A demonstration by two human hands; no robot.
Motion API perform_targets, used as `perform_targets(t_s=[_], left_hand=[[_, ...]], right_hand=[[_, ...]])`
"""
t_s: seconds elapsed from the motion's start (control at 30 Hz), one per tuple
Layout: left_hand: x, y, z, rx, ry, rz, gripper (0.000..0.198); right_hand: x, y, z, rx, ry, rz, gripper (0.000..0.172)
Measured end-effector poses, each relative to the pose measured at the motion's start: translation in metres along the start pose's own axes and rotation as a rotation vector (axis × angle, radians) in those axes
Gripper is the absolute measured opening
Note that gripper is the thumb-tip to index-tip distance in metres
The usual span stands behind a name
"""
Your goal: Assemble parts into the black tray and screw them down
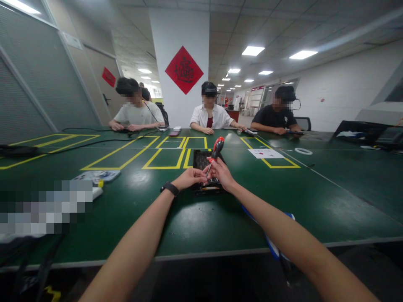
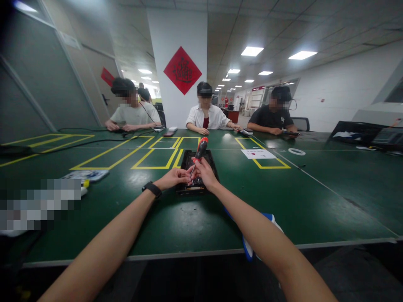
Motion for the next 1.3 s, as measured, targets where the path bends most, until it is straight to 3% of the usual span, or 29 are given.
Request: perform_targets(t_s=[0.27, 0.7, 1.0, 1.3], left_hand=[[-0.002, 0.001, 0.003, 0.018, 0.079, -0.023, 0.033], [0.000, 0.005, -0.006, 0.019, -0.065, -0.030, 0.029], [-0.003, -0.004, 0.004, 0.015, 0.063, -0.032, 0.032], [-0.004, -0.001, 0.001, 0.011, 0.052, -0.037, 0.035]], right_hand=[[0.001, -0.004, -0.002, -0.008, -0.009, 0.049, 0.035], [0.000, -0.001, 0.001, -0.031, -0.002, 0.008, 0.035], [-0.001, -0.002, 0.007, -0.057, 0.040, 0.025, 0.035], [0.000, -0.002, 0.007, -0.057, 0.059, 0.010, 0.037]])
Point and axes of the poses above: each hand's wrist, its own x-axis away from the middle knuckle, its own z-axis out of the back of the hand, y = z × x, the point moved 10 cm from there along -x, towards the middle knuckle, and after that the axes turned 10 degrees about -z, right-handed, at the moved point
